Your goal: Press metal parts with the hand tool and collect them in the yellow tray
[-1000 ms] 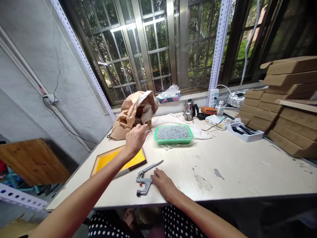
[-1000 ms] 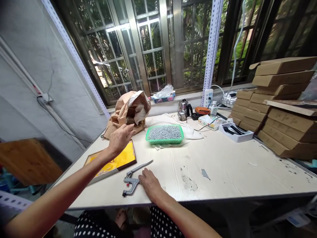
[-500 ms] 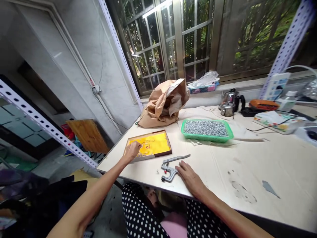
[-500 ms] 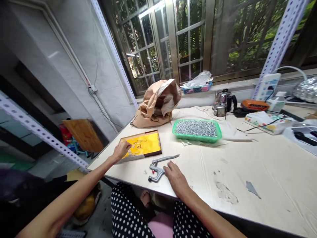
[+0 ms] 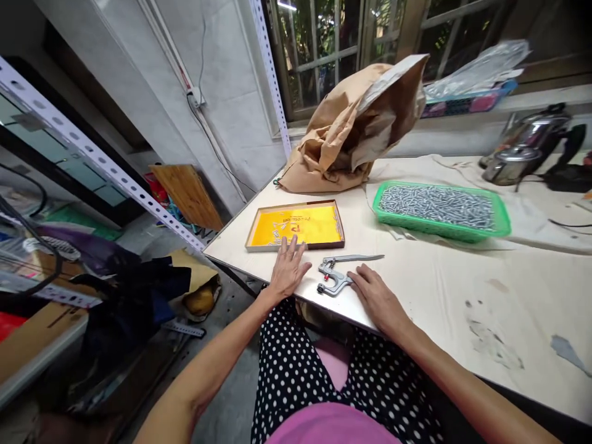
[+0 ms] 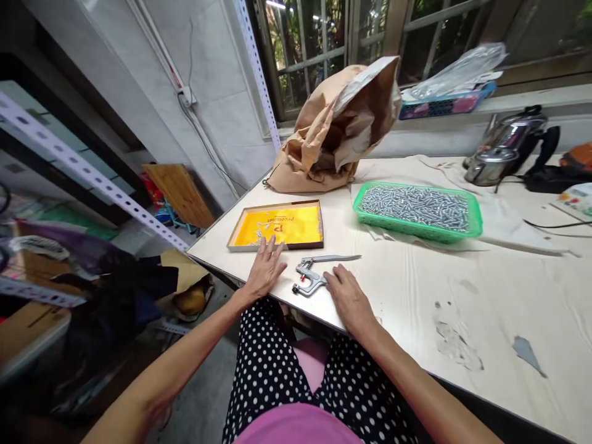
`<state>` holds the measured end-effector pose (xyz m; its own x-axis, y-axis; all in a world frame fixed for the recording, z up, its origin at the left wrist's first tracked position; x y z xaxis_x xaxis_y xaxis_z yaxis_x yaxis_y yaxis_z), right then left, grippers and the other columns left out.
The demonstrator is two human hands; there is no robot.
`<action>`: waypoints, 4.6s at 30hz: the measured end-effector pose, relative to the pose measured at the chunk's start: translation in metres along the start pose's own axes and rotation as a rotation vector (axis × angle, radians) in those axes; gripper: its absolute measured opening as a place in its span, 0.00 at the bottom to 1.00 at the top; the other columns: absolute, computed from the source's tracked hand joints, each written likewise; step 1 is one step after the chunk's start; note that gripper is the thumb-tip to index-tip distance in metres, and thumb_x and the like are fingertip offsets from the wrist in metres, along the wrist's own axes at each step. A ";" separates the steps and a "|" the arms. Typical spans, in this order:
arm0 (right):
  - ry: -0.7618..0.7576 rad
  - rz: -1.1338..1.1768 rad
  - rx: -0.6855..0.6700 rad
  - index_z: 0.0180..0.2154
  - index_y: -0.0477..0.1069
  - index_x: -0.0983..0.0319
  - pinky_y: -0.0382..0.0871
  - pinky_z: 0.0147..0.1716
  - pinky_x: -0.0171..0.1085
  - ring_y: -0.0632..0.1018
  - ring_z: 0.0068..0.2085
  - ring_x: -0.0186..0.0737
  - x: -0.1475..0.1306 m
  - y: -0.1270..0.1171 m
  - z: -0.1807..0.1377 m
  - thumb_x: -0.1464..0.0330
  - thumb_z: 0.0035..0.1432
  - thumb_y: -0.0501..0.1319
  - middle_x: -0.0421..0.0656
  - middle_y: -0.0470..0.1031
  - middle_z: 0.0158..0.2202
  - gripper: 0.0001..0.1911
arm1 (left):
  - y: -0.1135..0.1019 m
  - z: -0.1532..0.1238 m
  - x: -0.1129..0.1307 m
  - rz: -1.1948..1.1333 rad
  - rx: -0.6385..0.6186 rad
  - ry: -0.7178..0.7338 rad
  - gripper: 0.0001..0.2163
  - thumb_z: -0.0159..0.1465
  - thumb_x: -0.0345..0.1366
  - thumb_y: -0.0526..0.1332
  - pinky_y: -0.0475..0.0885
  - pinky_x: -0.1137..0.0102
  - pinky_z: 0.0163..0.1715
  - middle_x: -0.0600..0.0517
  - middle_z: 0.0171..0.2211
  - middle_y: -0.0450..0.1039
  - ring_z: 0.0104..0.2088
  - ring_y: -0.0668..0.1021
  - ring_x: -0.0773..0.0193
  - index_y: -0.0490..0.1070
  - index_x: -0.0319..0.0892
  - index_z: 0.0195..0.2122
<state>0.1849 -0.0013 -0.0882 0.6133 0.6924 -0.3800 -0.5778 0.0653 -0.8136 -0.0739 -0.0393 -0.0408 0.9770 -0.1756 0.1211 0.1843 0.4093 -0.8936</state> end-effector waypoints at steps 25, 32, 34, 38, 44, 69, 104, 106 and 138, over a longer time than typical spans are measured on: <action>-0.022 -0.098 0.123 0.50 0.70 0.61 0.68 0.54 0.50 0.69 0.58 0.51 -0.002 0.010 0.001 0.74 0.63 0.54 0.53 0.71 0.52 0.15 | -0.029 0.006 -0.058 0.016 -0.361 0.068 0.13 0.69 0.32 0.48 0.71 0.66 0.42 0.48 0.38 0.73 0.41 0.74 0.58 0.73 0.43 0.37; 0.005 -0.190 0.175 0.48 0.70 0.61 0.68 0.54 0.49 0.70 0.57 0.50 -0.006 0.014 0.008 0.75 0.59 0.60 0.51 0.72 0.51 0.15 | -0.017 0.057 -0.003 -0.267 -0.224 0.129 0.10 0.69 0.37 0.52 0.71 0.67 0.41 0.49 0.37 0.74 0.39 0.76 0.60 0.72 0.45 0.39; 0.014 -0.182 0.172 0.48 0.70 0.62 0.68 0.54 0.49 0.70 0.56 0.51 -0.006 0.016 0.010 0.75 0.58 0.62 0.52 0.72 0.50 0.15 | -0.010 0.099 0.036 -0.340 -0.176 0.169 0.09 0.68 0.37 0.53 0.72 0.68 0.40 0.50 0.35 0.75 0.37 0.77 0.61 0.72 0.44 0.36; 0.033 -0.151 0.155 0.45 0.72 0.62 0.68 0.54 0.47 0.71 0.56 0.52 -0.006 0.016 0.013 0.73 0.57 0.64 0.51 0.74 0.47 0.12 | -0.008 0.195 0.115 -0.396 -0.048 0.287 0.07 0.66 0.33 0.56 0.71 0.69 0.39 0.49 0.34 0.75 0.35 0.77 0.62 0.74 0.41 0.36; 0.028 -0.123 0.147 0.50 0.71 0.62 0.68 0.55 0.51 0.70 0.58 0.53 -0.006 0.015 0.009 0.78 0.58 0.60 0.53 0.73 0.51 0.17 | -0.042 0.266 0.146 -0.218 0.148 0.394 0.14 0.67 0.35 0.57 0.70 0.70 0.42 0.48 0.45 0.72 0.43 0.75 0.62 0.70 0.44 0.53; -0.066 -0.170 0.179 0.51 0.69 0.62 0.68 0.54 0.54 0.70 0.57 0.52 0.003 0.020 -0.002 0.78 0.62 0.50 0.54 0.72 0.52 0.19 | 0.003 0.147 -0.081 0.183 -0.416 -0.075 0.09 0.63 0.27 0.56 0.66 0.66 0.42 0.42 0.37 0.73 0.45 0.71 0.54 0.76 0.39 0.30; -0.032 -0.099 0.007 0.39 0.71 0.61 0.66 0.43 0.41 0.70 0.44 0.44 -0.011 -0.018 0.013 0.74 0.63 0.56 0.47 0.71 0.41 0.06 | -0.016 0.032 0.050 -0.808 -0.635 -0.688 0.22 0.45 0.54 0.68 0.60 0.73 0.22 0.55 0.18 0.67 0.21 0.66 0.70 0.73 0.37 0.24; -0.028 -0.100 -0.007 0.39 0.71 0.62 0.65 0.44 0.41 0.70 0.45 0.44 -0.011 -0.017 0.013 0.73 0.63 0.56 0.48 0.71 0.41 0.05 | -0.014 0.032 0.049 -0.788 -0.646 -0.685 0.22 0.45 0.54 0.67 0.60 0.73 0.22 0.55 0.18 0.67 0.20 0.66 0.69 0.72 0.37 0.24; -0.060 -0.081 -0.066 0.40 0.70 0.59 0.62 0.48 0.46 0.68 0.43 0.45 -0.018 -0.026 0.012 0.73 0.64 0.53 0.47 0.70 0.41 0.08 | -0.020 0.029 0.048 -0.775 -0.923 -0.725 0.23 0.42 0.55 0.69 0.56 0.73 0.22 0.57 0.15 0.63 0.19 0.63 0.71 0.66 0.39 0.19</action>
<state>0.1824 -0.0069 -0.0545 0.6221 0.7288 -0.2860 -0.4898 0.0773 -0.8684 -0.0273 -0.0304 -0.0045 0.5503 0.5277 0.6470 0.8349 -0.3539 -0.4215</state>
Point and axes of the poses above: each hand's wrist, its own z-axis towards the middle knuckle, its own y-axis out of the palm, x = y × z, the point moved 1 cm from there along z, towards the middle knuckle
